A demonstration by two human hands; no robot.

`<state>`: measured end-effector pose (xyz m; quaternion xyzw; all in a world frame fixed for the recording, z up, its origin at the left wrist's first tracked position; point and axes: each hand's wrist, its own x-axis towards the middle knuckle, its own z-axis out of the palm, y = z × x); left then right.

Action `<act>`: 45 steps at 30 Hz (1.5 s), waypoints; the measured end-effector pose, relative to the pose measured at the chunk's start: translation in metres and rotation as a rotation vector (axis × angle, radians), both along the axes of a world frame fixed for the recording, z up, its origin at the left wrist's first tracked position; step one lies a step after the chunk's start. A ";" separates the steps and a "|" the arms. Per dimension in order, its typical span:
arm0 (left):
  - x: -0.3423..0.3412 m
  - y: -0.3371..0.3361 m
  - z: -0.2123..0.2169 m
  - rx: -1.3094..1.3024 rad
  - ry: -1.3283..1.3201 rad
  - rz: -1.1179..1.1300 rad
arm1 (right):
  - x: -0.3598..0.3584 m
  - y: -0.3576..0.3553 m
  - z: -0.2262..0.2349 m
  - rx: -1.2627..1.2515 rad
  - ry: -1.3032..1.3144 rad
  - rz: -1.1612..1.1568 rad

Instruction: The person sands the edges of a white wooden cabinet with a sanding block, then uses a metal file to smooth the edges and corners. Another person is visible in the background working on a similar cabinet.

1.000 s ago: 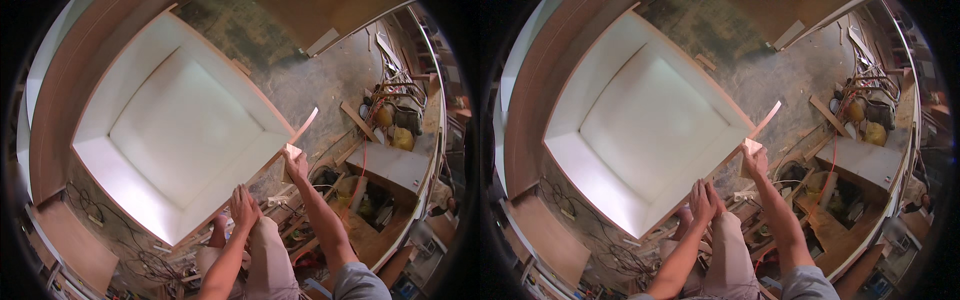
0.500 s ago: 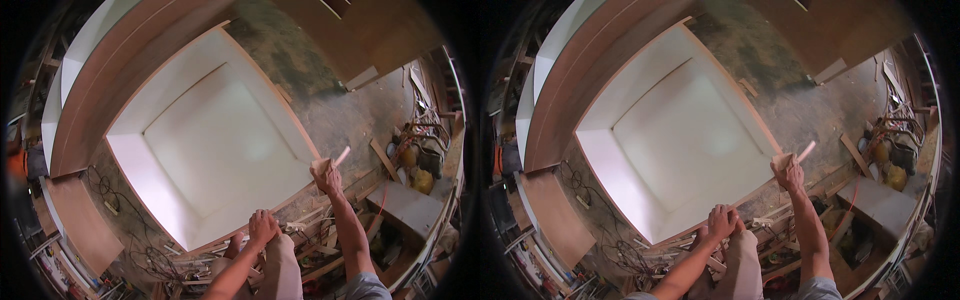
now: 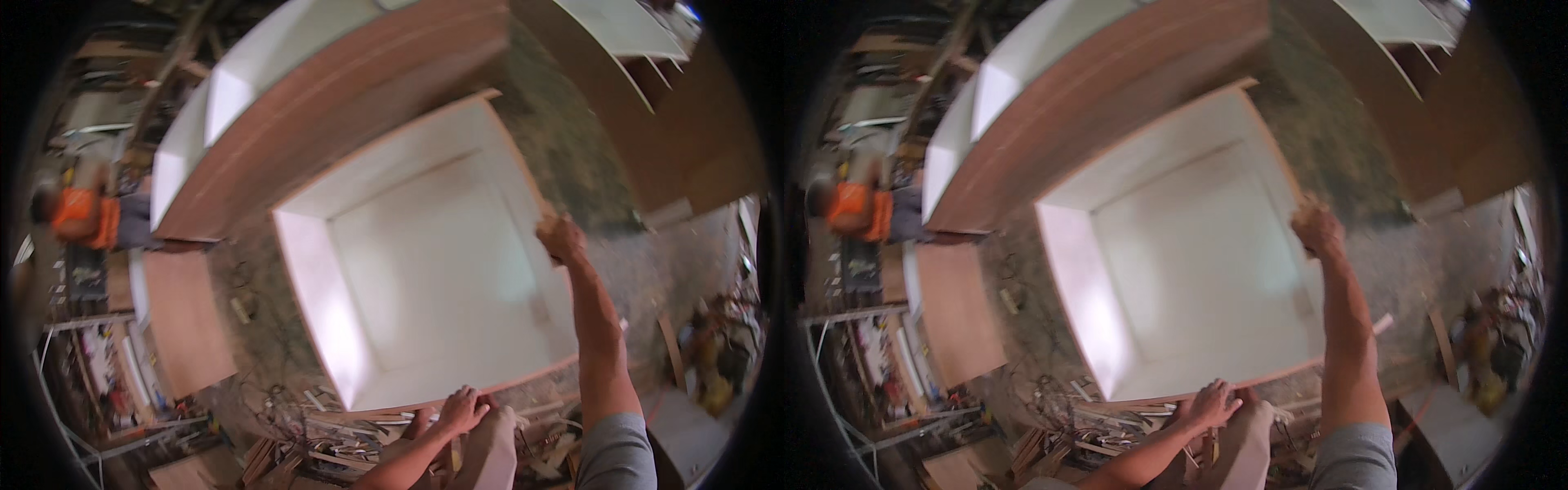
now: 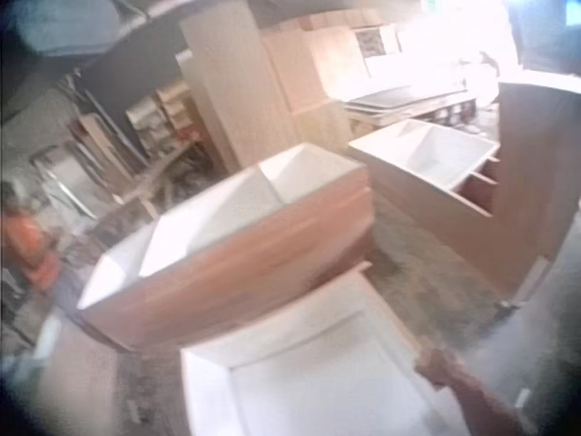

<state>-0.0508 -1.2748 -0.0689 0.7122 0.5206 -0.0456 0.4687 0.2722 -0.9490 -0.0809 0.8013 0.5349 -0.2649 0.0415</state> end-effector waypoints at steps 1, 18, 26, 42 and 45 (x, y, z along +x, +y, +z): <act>-0.011 0.002 0.011 0.056 0.010 -0.011 | 0.004 0.008 0.003 0.081 0.022 0.011; -0.389 -0.243 0.101 -0.736 0.066 0.672 | -0.349 -0.324 0.113 0.056 0.450 0.074; -0.524 -0.265 0.118 -0.443 -0.021 0.692 | -0.447 -0.382 0.151 -0.086 0.477 0.107; -0.514 -0.355 0.191 -0.142 0.141 1.075 | -0.456 -0.389 0.127 -0.390 0.508 0.179; -0.528 -0.381 0.182 -0.257 0.105 1.228 | -0.453 -0.385 0.126 -0.366 0.495 0.078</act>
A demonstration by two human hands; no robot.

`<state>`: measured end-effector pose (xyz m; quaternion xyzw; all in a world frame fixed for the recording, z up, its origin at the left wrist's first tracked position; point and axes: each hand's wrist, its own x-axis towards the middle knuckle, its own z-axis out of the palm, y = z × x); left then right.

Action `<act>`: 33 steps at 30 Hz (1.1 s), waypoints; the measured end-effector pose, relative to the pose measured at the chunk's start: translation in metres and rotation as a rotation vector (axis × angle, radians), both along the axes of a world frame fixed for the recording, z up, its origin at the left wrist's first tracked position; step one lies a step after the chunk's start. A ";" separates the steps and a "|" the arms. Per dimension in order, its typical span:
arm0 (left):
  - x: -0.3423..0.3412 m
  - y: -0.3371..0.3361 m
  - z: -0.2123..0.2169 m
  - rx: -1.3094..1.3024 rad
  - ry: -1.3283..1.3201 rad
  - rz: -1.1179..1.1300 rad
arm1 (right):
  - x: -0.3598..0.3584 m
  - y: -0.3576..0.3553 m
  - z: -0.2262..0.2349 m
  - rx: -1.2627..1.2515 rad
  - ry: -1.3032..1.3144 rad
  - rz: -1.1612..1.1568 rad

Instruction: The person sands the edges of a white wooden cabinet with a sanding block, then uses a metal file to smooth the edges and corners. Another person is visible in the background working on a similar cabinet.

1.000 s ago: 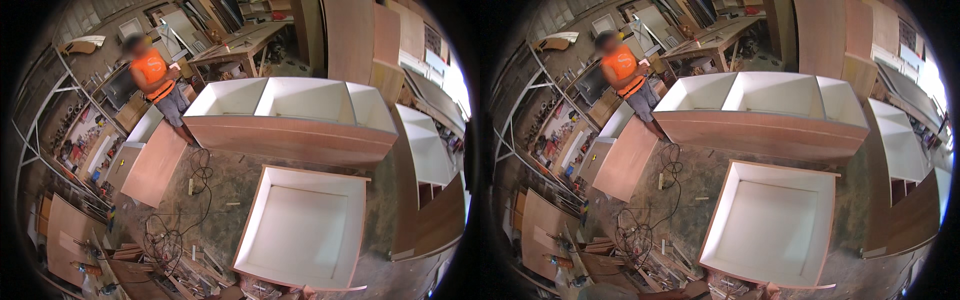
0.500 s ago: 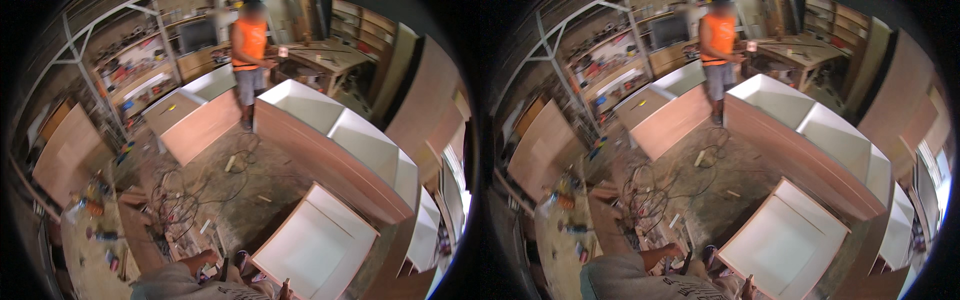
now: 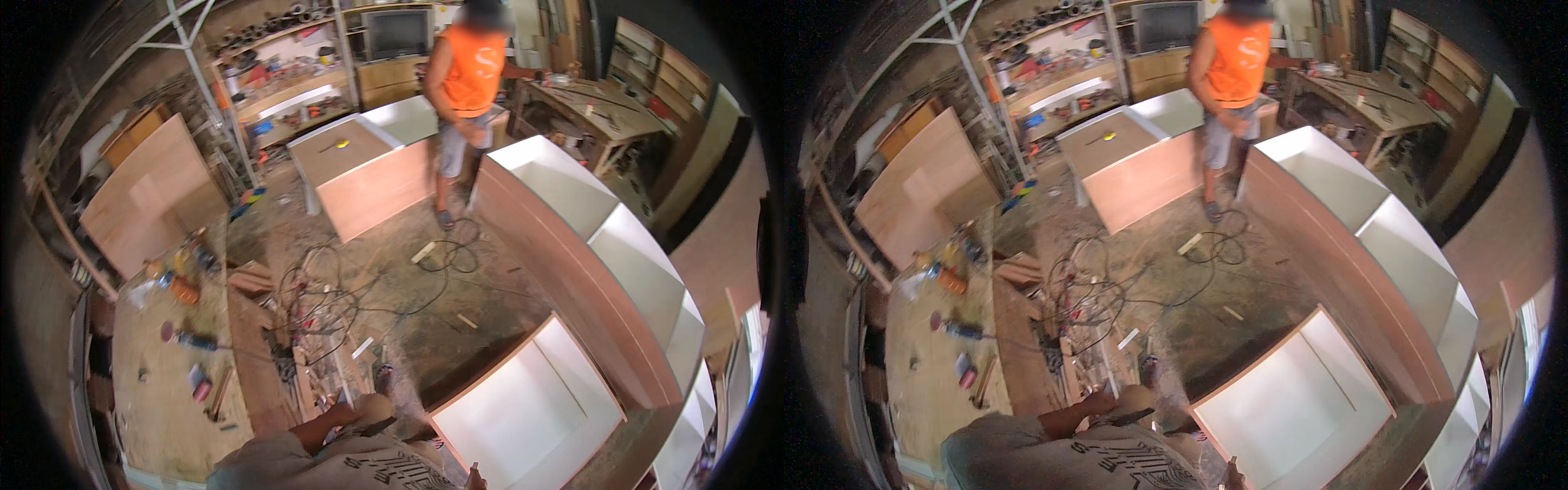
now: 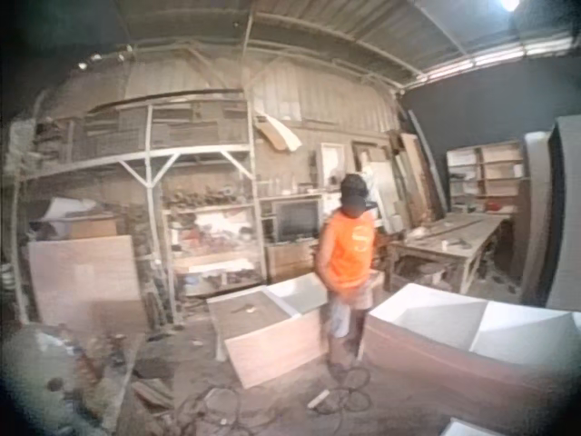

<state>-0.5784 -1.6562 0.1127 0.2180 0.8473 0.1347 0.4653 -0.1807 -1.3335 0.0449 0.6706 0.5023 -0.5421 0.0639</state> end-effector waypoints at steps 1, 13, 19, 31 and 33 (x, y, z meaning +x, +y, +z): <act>-0.009 -0.004 -0.005 -0.034 -0.009 -0.014 | 0.001 0.004 0.000 0.007 -0.012 -0.040; -0.253 0.009 -0.054 -0.160 -0.070 -0.074 | -0.124 -0.049 -0.008 -0.048 0.103 -0.240; -0.332 0.027 -0.052 0.140 0.192 0.102 | -0.182 -0.052 0.005 0.012 -0.091 -0.091; -0.282 0.056 -0.051 0.072 -0.091 -0.339 | -0.122 -0.127 0.009 0.097 -0.269 -0.165; -0.288 0.050 -0.040 -0.016 -0.087 -0.342 | -0.152 -0.131 0.017 -0.040 -0.201 -0.247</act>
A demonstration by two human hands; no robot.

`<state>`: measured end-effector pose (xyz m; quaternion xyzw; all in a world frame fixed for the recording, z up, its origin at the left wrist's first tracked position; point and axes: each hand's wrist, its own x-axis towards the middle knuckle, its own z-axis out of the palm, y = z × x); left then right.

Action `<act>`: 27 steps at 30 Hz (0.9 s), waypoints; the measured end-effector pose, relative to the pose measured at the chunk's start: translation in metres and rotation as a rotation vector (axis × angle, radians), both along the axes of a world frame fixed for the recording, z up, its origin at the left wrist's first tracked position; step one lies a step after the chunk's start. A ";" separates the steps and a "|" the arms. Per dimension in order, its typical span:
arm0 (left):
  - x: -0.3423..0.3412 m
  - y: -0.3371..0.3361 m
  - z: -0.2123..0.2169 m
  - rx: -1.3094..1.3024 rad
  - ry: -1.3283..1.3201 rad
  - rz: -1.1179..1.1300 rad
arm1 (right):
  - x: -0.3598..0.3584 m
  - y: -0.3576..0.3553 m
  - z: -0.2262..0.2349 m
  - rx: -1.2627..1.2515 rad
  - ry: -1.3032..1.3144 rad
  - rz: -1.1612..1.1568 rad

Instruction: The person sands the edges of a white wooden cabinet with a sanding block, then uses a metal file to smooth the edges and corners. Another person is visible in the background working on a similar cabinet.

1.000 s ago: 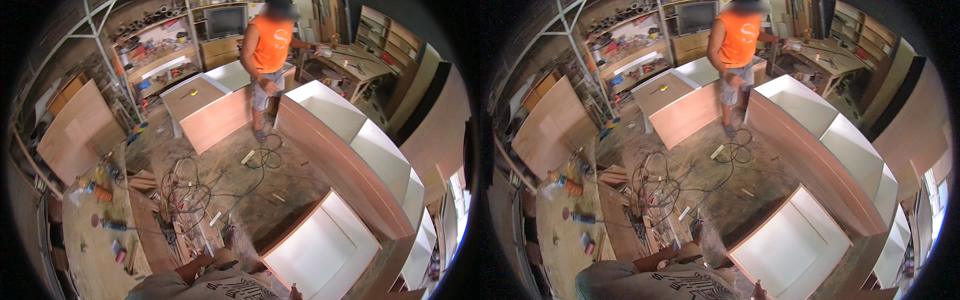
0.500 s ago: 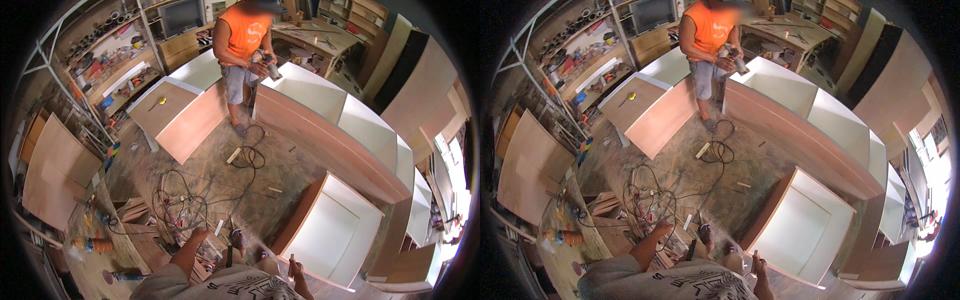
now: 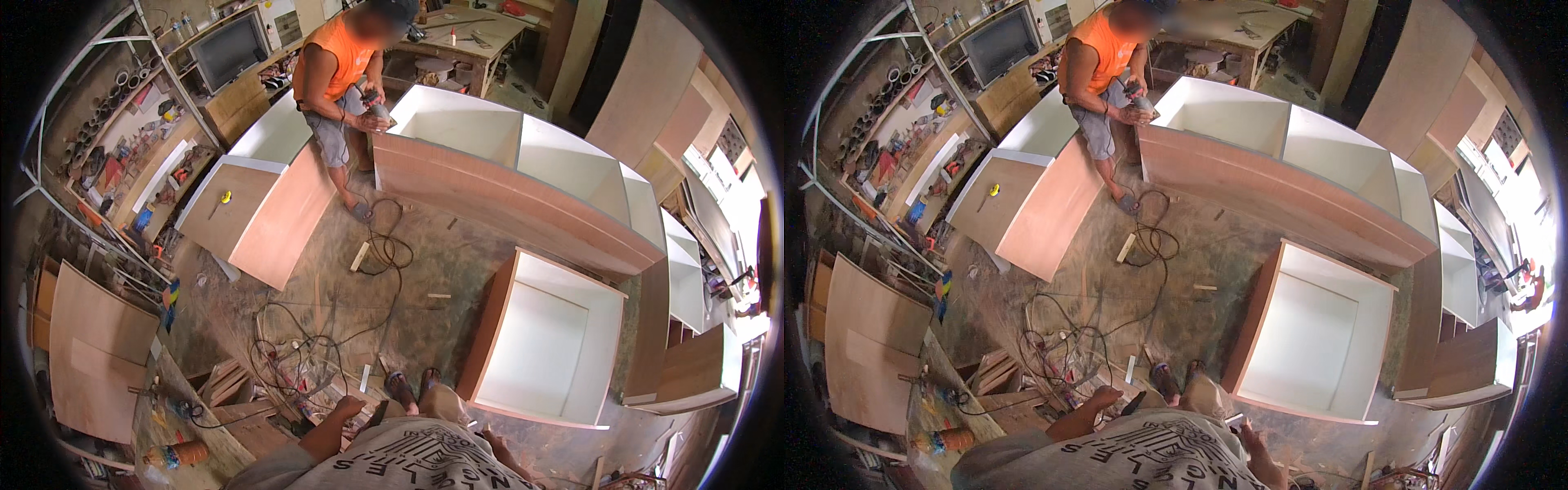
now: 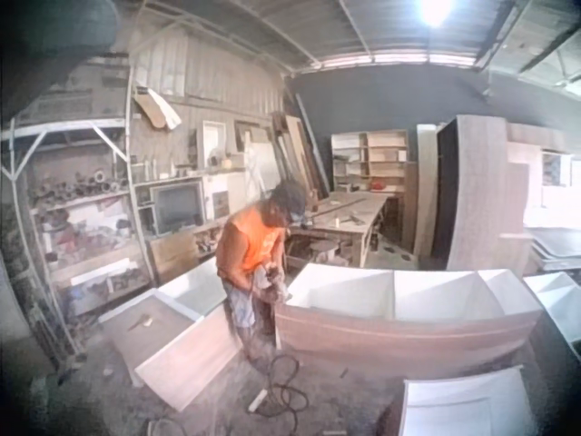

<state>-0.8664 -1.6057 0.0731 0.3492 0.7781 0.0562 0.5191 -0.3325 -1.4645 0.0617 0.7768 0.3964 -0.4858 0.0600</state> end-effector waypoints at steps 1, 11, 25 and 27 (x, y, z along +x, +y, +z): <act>0.000 0.001 0.005 -0.038 0.002 -0.007 | -0.015 0.002 0.009 -0.028 0.028 -0.016; -0.032 0.042 0.023 0.192 0.230 0.128 | -0.073 0.071 0.048 0.011 0.244 -0.130; -0.005 0.007 0.050 0.088 0.174 0.572 | -0.078 0.151 0.012 -0.142 0.093 0.304; -0.007 -0.052 0.021 -0.012 0.221 0.318 | -0.122 0.161 0.034 -0.240 -0.080 0.378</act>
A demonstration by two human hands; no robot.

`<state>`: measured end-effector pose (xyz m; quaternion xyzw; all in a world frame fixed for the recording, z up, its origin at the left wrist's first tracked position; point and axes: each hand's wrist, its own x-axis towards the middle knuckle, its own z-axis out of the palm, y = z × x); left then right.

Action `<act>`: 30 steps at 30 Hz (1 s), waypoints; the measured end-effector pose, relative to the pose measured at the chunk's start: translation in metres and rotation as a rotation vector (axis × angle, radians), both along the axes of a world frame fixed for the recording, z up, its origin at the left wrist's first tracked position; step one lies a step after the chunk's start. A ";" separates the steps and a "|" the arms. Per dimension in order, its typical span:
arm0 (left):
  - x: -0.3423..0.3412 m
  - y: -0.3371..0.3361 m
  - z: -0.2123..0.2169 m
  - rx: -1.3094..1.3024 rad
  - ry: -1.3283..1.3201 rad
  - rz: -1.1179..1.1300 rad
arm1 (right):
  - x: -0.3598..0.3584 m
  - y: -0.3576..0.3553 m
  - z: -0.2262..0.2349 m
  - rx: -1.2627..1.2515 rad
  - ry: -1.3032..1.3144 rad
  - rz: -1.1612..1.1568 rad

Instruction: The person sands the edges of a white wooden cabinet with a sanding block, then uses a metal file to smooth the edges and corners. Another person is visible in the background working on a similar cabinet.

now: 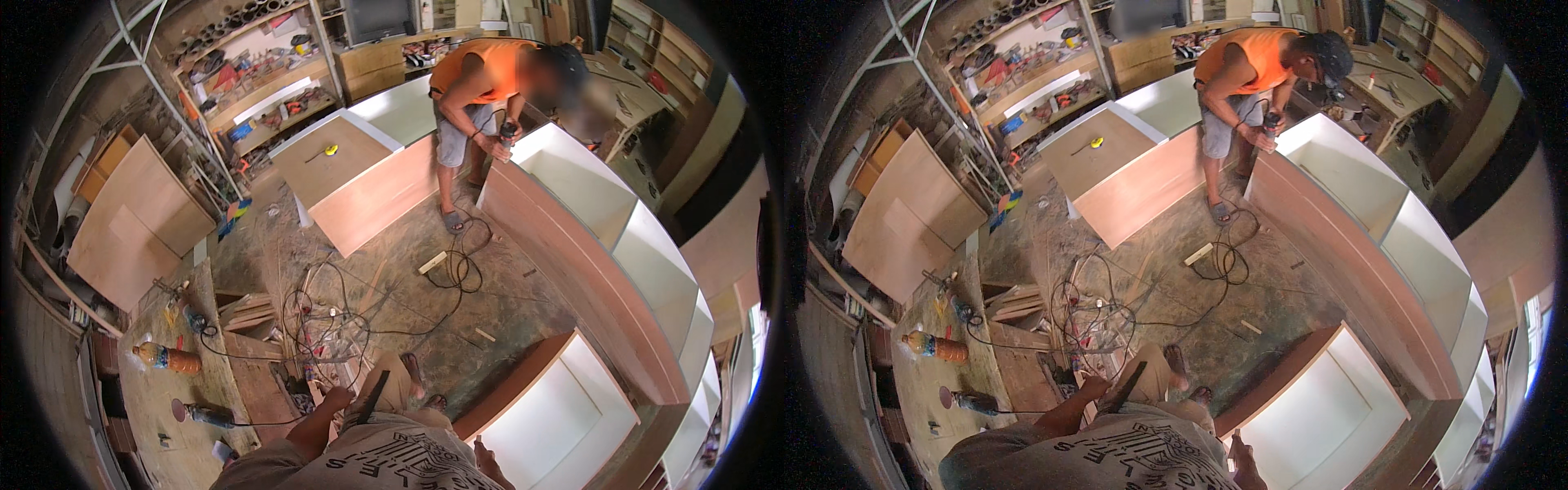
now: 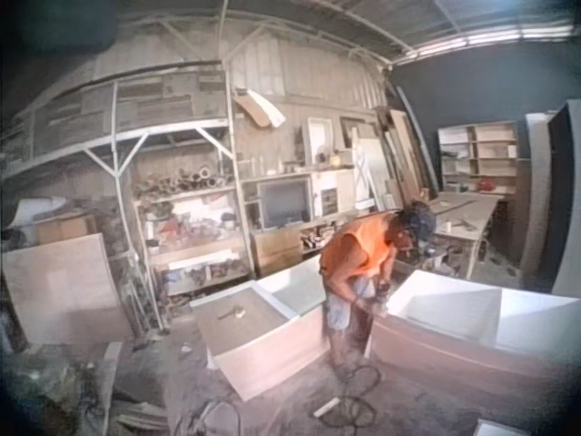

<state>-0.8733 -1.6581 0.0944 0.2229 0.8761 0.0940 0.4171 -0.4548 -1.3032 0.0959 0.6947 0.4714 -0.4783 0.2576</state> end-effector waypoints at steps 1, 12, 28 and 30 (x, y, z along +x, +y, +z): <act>0.004 -0.026 -0.013 -0.025 -0.052 0.068 | -0.017 0.006 0.010 -0.012 -0.049 0.029; -0.077 -0.057 -0.085 0.059 -0.400 0.532 | -0.192 0.101 -0.045 0.205 0.048 -0.061; -0.389 0.018 -0.029 0.333 0.111 0.753 | -0.560 0.143 0.033 0.427 0.358 0.658; -0.350 -0.042 -0.065 0.362 0.180 0.848 | -0.576 0.137 -0.002 0.408 0.401 0.850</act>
